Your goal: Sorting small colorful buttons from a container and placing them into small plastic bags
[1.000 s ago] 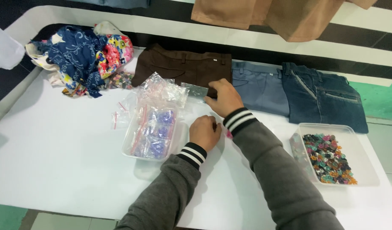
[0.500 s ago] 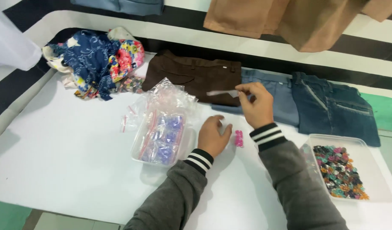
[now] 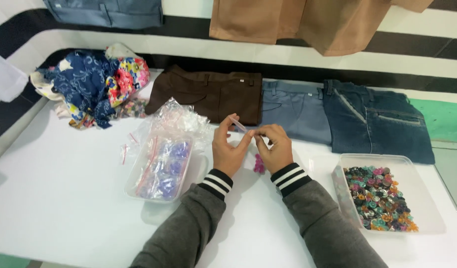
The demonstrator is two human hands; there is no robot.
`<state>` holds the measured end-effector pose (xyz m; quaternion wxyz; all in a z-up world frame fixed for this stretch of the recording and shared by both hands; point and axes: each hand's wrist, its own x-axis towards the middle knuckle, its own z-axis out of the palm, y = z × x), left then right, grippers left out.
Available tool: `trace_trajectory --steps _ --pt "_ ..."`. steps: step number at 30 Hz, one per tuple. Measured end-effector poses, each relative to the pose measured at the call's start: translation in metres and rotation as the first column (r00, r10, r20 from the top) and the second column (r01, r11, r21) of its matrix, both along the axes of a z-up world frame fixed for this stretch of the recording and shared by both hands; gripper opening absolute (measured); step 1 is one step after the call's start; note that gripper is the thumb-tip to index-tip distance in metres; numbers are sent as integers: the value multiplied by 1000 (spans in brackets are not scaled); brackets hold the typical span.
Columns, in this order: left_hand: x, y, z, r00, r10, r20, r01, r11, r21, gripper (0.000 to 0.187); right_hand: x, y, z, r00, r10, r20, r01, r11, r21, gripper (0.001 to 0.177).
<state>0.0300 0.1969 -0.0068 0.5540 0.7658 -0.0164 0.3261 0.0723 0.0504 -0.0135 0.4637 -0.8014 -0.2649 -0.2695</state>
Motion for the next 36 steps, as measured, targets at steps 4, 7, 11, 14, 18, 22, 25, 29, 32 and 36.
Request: trace_trajectory --steps 4,7,11,14,18,22,25,29,32,36 --pt "5 3 -6 1000 20 24 -22 996 83 56 -9 4 16 999 -15 37 14 999 30 19" --pt "8 5 -17 998 60 37 -67 966 248 53 -12 0 22 1000 20 -4 -19 988 151 19" --pt "6 5 -22 994 99 57 -113 899 424 54 -13 -2 16 994 70 -87 -57 988 141 12" --pt "6 6 -25 989 113 94 -145 849 507 51 -12 -1 13 988 93 -126 -76 988 134 9" --pt "11 6 -36 983 136 128 -185 794 580 56 -5 -2 10 968 138 -212 -107 983 153 8" --pt "8 0 -25 986 115 120 -163 795 584 66 -4 -4 15 950 121 -288 -67 979 190 3" --pt "1 -3 -22 987 107 116 -156 780 605 79 -7 -3 14 941 90 -327 -35 985 168 2" --pt "0 -2 -20 985 92 144 -161 785 598 72 -6 -4 13 925 109 -363 -45 982 182 7" --pt "2 -1 -21 982 83 167 -169 774 610 68 -2 -6 10 927 110 -358 -51 984 172 7" --pt "2 0 -19 974 78 215 -199 750 631 62 1 -8 5 928 123 -352 -63 982 177 7"
